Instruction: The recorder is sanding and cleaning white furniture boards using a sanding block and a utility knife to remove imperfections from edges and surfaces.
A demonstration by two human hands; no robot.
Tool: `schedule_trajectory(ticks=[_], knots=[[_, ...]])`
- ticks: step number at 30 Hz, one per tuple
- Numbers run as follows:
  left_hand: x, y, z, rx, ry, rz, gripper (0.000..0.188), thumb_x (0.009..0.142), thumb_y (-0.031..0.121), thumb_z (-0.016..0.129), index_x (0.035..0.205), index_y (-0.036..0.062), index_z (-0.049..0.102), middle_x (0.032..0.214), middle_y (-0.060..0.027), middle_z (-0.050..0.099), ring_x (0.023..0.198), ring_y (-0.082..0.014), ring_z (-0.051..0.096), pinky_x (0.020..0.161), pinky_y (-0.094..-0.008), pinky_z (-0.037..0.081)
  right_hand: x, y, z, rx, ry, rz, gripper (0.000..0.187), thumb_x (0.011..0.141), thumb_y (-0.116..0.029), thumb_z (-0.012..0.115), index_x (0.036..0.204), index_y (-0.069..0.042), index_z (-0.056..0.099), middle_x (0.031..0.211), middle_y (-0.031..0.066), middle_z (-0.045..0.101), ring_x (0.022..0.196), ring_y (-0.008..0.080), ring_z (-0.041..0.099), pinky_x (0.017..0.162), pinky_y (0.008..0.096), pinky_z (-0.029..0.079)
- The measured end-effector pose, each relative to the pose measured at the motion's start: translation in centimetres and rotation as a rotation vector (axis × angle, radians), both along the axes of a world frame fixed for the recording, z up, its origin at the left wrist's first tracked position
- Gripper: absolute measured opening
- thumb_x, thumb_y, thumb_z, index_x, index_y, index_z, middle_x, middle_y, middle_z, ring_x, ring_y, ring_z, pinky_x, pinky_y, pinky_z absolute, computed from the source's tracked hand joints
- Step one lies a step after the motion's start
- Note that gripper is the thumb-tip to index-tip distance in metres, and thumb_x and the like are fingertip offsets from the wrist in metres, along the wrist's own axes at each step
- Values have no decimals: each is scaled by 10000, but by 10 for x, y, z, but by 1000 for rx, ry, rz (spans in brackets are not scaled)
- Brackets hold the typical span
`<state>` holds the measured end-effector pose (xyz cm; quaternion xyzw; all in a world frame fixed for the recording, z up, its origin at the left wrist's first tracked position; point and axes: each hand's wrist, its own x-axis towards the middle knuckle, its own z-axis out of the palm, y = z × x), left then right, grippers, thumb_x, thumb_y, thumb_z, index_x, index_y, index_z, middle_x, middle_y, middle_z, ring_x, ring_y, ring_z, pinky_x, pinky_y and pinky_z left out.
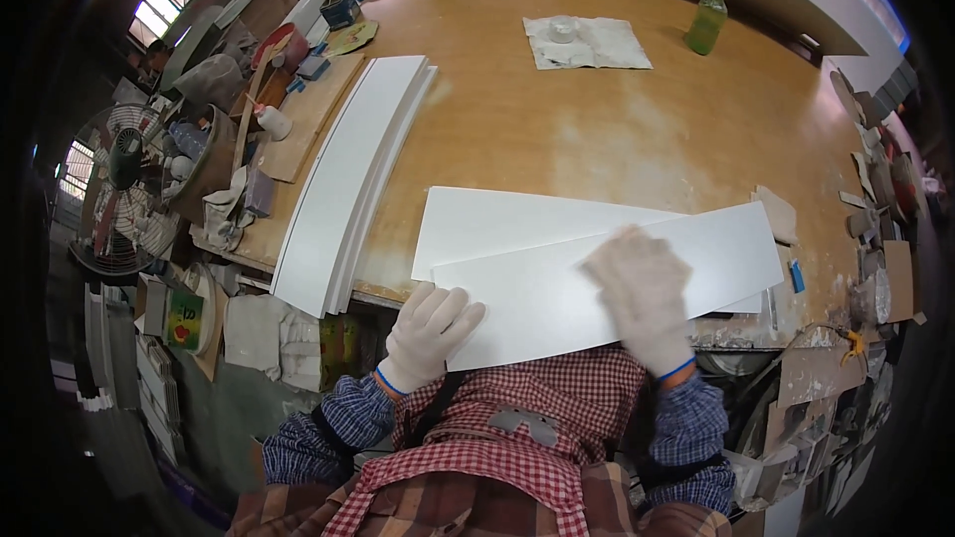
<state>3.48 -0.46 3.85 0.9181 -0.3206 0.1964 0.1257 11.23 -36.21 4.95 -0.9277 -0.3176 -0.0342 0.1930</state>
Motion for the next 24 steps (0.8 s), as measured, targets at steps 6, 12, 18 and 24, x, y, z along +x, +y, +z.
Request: schedule_trajectory(ticks=[6,12,18,24], knots=[[-5,-12,27,2,44,-123,409,795,147,677,1183,18,659,1159,-130,661,1077,-321,671,988,-450,545,3,-187,-36,394,-204,-793,547,1119,-241,591,1614,-15,536,1660,199,549,1581,365,460,1332,478,305],[-32,-27,36,-1082,639,44,391,1062,223,772,1361,-28,739,1247,-160,788,1051,-282,787,933,-392,625,-47,-175,12,539,-413,-804,595,1144,-180,538,1683,39,413,1747,207,437,1629,344,389,1356,454,262],[-26,-8,-18,-1901,1092,350,555,1185,401,543,1523,-39,529,1353,-147,702,1239,-275,721,1052,-431,611,-59,3,43,194,-432,-310,414,1063,-77,626,1469,-16,678,1490,250,672,1458,432,594,1269,583,406],[-41,14,-48,-1930,1207,373,569,1192,400,522,1561,-32,495,1464,-162,658,1336,-295,679,1135,-452,576,-61,157,27,162,32,236,280,851,-225,731,1106,-112,703,1209,111,689,1185,313,662,996,454,557]])
